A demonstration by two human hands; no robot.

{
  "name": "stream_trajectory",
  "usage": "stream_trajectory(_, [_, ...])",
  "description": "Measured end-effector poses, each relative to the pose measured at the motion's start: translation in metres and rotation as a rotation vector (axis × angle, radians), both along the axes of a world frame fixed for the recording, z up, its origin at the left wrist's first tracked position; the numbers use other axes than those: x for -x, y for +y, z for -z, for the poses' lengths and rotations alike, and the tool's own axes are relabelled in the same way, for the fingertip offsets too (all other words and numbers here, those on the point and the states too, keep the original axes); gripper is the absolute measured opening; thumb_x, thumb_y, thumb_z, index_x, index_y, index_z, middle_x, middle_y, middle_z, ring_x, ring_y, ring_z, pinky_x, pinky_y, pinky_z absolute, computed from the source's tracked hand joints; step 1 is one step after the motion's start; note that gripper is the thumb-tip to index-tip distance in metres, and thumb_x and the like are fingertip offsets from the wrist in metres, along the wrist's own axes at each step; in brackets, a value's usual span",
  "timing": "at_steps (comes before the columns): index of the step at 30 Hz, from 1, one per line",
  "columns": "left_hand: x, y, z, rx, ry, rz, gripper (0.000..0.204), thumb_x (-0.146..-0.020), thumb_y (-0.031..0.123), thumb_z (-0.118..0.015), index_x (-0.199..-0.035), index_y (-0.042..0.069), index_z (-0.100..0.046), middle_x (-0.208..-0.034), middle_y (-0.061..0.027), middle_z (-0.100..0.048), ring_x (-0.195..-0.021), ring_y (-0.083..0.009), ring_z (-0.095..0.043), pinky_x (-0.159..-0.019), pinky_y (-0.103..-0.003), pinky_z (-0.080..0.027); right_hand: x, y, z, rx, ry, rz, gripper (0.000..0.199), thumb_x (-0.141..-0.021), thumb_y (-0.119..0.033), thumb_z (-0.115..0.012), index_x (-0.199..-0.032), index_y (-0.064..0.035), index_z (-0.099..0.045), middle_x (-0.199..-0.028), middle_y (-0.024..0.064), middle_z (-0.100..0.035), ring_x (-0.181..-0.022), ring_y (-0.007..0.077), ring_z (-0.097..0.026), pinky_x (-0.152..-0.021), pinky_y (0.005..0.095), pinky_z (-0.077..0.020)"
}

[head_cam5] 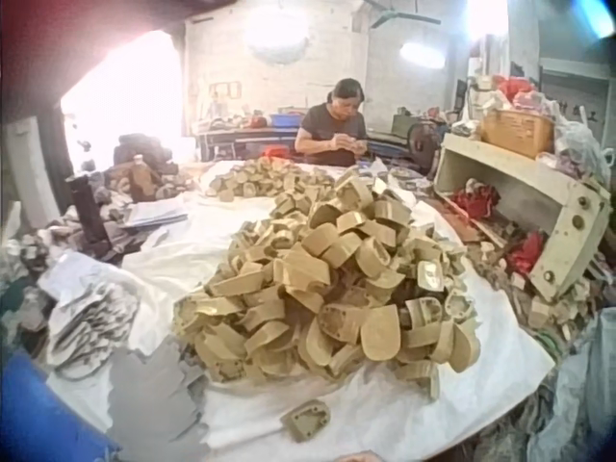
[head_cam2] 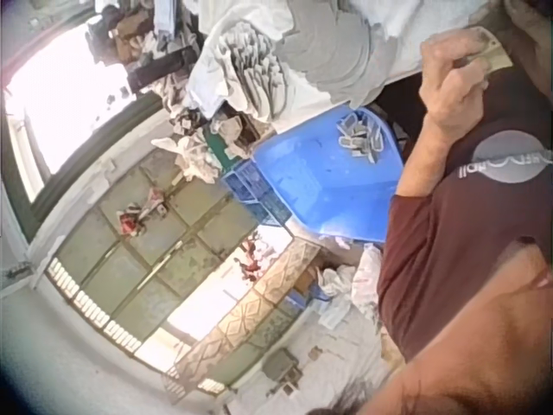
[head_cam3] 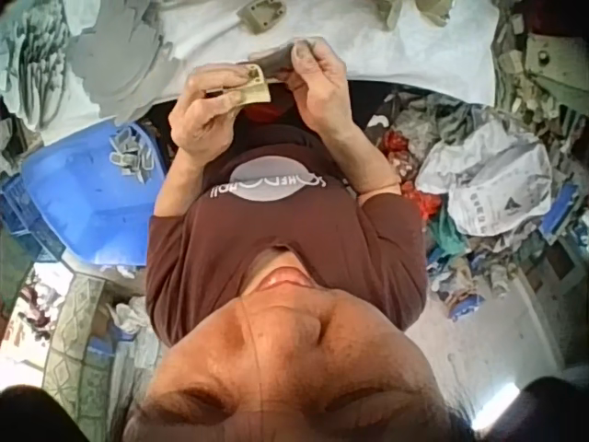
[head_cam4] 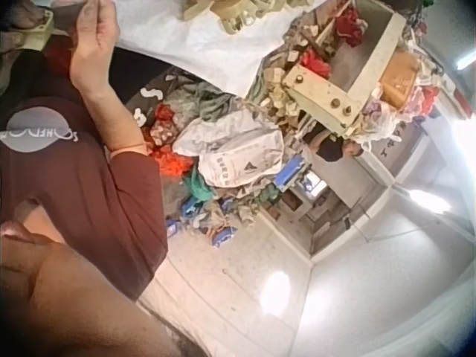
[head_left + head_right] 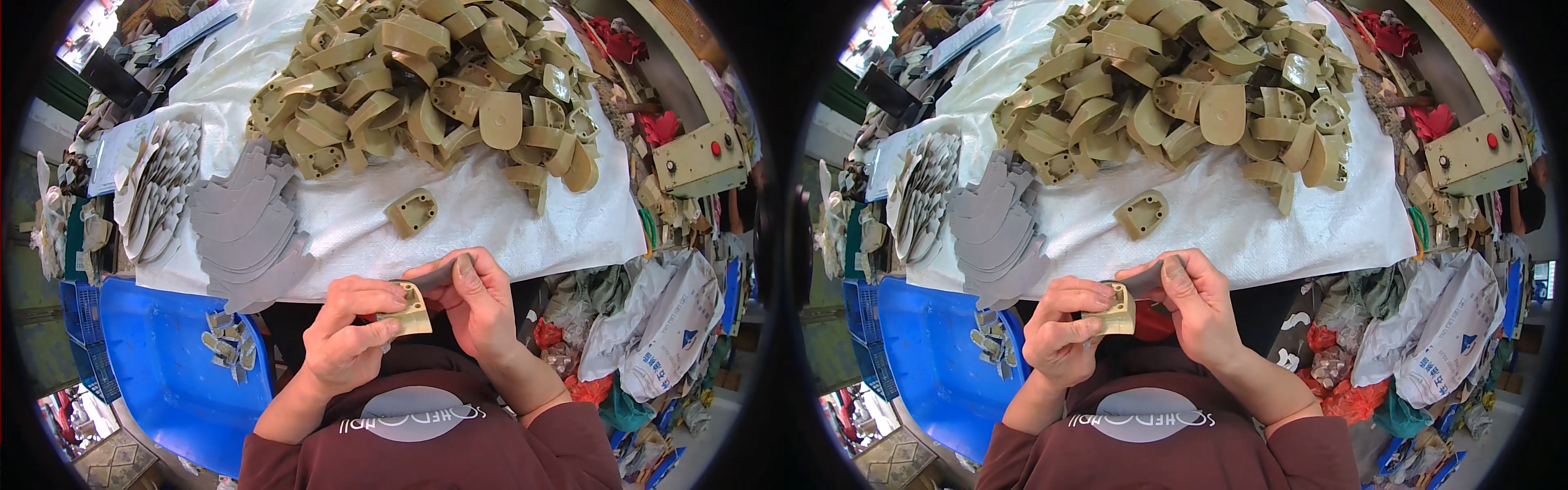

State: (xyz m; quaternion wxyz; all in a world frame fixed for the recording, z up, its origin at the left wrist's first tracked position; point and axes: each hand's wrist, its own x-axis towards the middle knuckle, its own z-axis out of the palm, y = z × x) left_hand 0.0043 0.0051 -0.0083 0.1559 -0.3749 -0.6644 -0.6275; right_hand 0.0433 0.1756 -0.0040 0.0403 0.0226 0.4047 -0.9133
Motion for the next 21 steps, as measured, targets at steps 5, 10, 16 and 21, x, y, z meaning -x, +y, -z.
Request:
stream_trajectory(5, [0.001,0.005,-0.005,0.333,0.254,-0.211,0.026,-0.06,0.002,-0.07,-0.082,0.008,-0.058,-0.091,-0.0067,-0.06,-0.076,-0.0198,-0.062,-0.062,-0.029,-0.036,-0.009,-0.01,-0.008,-0.145,-0.053,0.081,0.027,-0.101,-0.02,-0.037,-0.109,0.0032,-0.047,-0.121,0.0312,-0.054,-0.109,0.0333,-0.059,-0.09,0.044,-0.0494])
stream_trajectory(10, [-0.004,0.015,-0.01,0.475,0.357,-0.33,0.021,-0.061,0.009,-0.069,-0.079,0.008,-0.057,-0.089,-0.0056,-0.056,-0.072,-0.0181,-0.059,-0.06,-0.03,-0.034,-0.012,-0.014,-0.001,-0.262,0.018,0.07,0.028,-0.101,-0.018,-0.036,-0.112,0.0048,-0.048,-0.126,0.0284,-0.052,-0.113,0.0276,-0.056,-0.095,0.0369,-0.0457])
stream_trajectory(16, [0.0,0.013,-0.012,0.553,0.257,-0.316,0.022,-0.063,0.005,-0.068,-0.081,0.006,-0.056,-0.087,-0.007,-0.056,-0.073,-0.0206,-0.056,-0.058,-0.032,-0.035,-0.009,-0.009,-0.011,-0.709,0.098,0.007,0.038,-0.1,-0.025,-0.04,-0.12,0.0062,-0.051,-0.117,0.0197,-0.06,-0.103,0.0192,-0.06,-0.089,0.0302,-0.0453])
stream_trajectory(21, [0.0,0.004,-0.002,0.183,-0.149,-0.117,0.027,-0.066,-0.01,-0.068,-0.083,0.004,-0.054,-0.088,-0.0109,-0.059,-0.079,-0.0242,-0.06,-0.068,-0.033,-0.047,0.013,0.026,-0.009,-0.771,0.158,-0.192,0.042,-0.097,-0.033,-0.05,-0.117,0.0037,-0.057,-0.106,0.0129,-0.063,-0.093,0.0173,-0.062,-0.084,0.0288,-0.0474])
